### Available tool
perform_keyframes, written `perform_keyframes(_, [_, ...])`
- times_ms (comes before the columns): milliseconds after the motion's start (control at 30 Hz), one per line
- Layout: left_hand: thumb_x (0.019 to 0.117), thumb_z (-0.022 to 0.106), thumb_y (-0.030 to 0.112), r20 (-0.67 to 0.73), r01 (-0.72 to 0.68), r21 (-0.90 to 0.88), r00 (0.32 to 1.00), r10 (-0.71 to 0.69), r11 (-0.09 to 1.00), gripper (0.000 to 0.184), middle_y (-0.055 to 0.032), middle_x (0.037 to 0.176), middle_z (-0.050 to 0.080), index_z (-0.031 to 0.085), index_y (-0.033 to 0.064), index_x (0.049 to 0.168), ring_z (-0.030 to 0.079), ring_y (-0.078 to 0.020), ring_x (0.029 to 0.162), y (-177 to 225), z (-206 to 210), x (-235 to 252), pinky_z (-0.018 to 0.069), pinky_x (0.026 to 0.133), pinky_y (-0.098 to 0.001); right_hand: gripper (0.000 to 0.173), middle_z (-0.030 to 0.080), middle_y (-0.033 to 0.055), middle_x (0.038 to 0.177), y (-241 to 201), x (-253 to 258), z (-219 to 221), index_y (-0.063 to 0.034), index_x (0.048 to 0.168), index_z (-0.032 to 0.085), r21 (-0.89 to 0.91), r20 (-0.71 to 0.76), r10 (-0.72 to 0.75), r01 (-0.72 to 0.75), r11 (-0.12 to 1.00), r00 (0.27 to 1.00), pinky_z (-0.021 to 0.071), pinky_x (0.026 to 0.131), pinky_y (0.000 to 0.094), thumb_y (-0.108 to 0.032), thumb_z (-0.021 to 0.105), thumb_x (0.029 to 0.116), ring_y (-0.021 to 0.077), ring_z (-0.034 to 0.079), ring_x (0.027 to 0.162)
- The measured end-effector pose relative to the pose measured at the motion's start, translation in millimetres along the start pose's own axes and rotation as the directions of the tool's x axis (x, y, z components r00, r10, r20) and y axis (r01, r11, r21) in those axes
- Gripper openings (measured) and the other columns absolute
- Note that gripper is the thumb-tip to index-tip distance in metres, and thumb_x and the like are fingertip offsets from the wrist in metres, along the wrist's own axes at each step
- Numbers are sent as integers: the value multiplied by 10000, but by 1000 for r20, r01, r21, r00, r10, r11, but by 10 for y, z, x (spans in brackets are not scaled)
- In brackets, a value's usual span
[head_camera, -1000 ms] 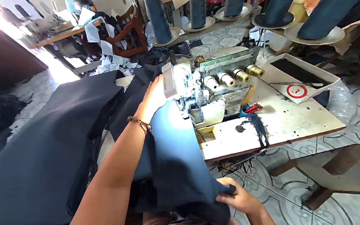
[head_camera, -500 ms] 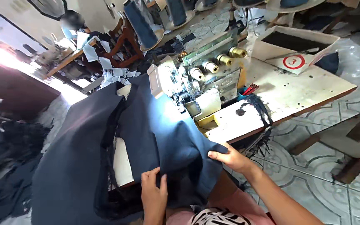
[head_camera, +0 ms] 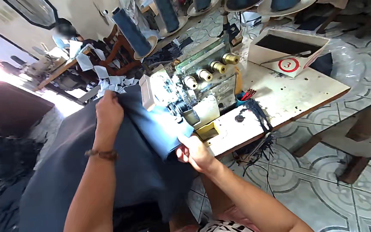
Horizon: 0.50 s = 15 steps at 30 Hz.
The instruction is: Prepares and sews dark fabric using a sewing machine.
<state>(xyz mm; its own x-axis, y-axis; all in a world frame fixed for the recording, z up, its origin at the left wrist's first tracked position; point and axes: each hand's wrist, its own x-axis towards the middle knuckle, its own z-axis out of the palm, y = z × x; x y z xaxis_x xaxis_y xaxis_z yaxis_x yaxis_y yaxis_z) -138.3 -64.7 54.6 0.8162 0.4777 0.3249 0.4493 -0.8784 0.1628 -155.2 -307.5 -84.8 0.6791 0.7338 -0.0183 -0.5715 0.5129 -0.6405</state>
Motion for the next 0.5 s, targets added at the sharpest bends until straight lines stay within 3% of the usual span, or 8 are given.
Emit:
perform_keyframes(133, [1094, 356, 77, -33, -90, -53, 996, 88, 995, 360, -394, 1342, 525, 470, -145, 1353, 534, -540, 1274, 101, 242, 547, 410, 1079, -644, 362, 599, -61, 621, 38, 69, -103, -3, 978, 670, -406, 179, -83, 150, 902, 980, 450, 490, 155, -113, 338, 1074, -6, 528, 506])
perform_keyframes(167, [1091, 365, 78, -24, -110, -81, 994, 108, 991, 361, -386, 1357, 517, 459, -144, 1359, 537, -527, 1278, 81, 314, 618, 418, 1080, -632, 344, 612, -53, 650, 60, 65, -176, 12, 988, 692, -553, 208, -164, 254, 793, 964, 456, 522, 153, -97, 376, 1068, -16, 534, 536])
perform_keyframes(233, [1080, 416, 101, 15, -209, -146, 977, 213, 967, 396, -365, 1427, 477, 425, -132, 1400, 513, -490, 1323, -27, 439, 692, 419, 1110, -599, 293, 690, 21, 776, 77, 28, -378, 1, 971, 742, -777, 302, -356, 445, 446, 884, 529, 680, 198, -93, 472, 1032, 30, 626, 693])
perform_keyframes(300, [1035, 500, 89, 42, -331, -202, 937, 346, 922, 528, -343, 1606, 263, 340, -99, 1502, 400, -459, 1446, -168, 521, 667, 391, 1164, -562, 232, 747, 73, 868, 47, -28, -593, -24, 945, 757, -856, 373, -467, 491, 160, 802, 579, 768, 246, -134, 561, 1004, 88, 707, 805])
perform_keyframes(333, [1015, 537, 93, 59, -348, -191, 929, 365, 918, 635, -320, 1664, 125, 265, -62, 1567, 364, -460, 1472, -214, 492, 571, 403, 1153, -564, 218, 747, 72, 870, 22, -52, -678, -26, 936, 754, -868, 379, -495, 486, 103, 782, 577, 759, 227, -143, 579, 995, 76, 703, 797])
perform_keyframes(400, [1010, 580, 157, 86, -284, -56, 954, 288, 957, 738, -277, 1694, 15, 198, 5, 1622, 446, -460, 1416, -267, 310, 115, 489, 1060, -564, 198, 730, 69, 832, -20, -63, -756, -2, 920, 742, -865, 375, -535, 493, 92, 757, 539, 704, 147, -124, 596, 974, 19, 657, 729])
perform_keyframes(467, [1034, 591, 364, 260, -120, 153, 963, 77, 981, 711, -339, 1643, 182, 329, -21, 1571, 538, -518, 1296, -211, 47, -758, 514, 986, -631, 198, 721, 56, 807, -8, -61, -768, 0, 906, 735, -855, 383, -546, 510, 96, 745, 518, 684, 107, -136, 605, 969, -15, 635, 705])
perform_keyframes(500, [1013, 562, 531, 446, -65, 255, 893, -58, 965, 798, -373, 1583, 296, 371, -27, 1551, 595, -535, 1203, -149, -55, -1212, 516, 944, -648, 205, 721, 46, 796, 10, -52, -766, -13, 895, 738, -855, 388, -545, 511, 89, 744, 515, 676, 108, -155, 609, 966, -16, 634, 700])
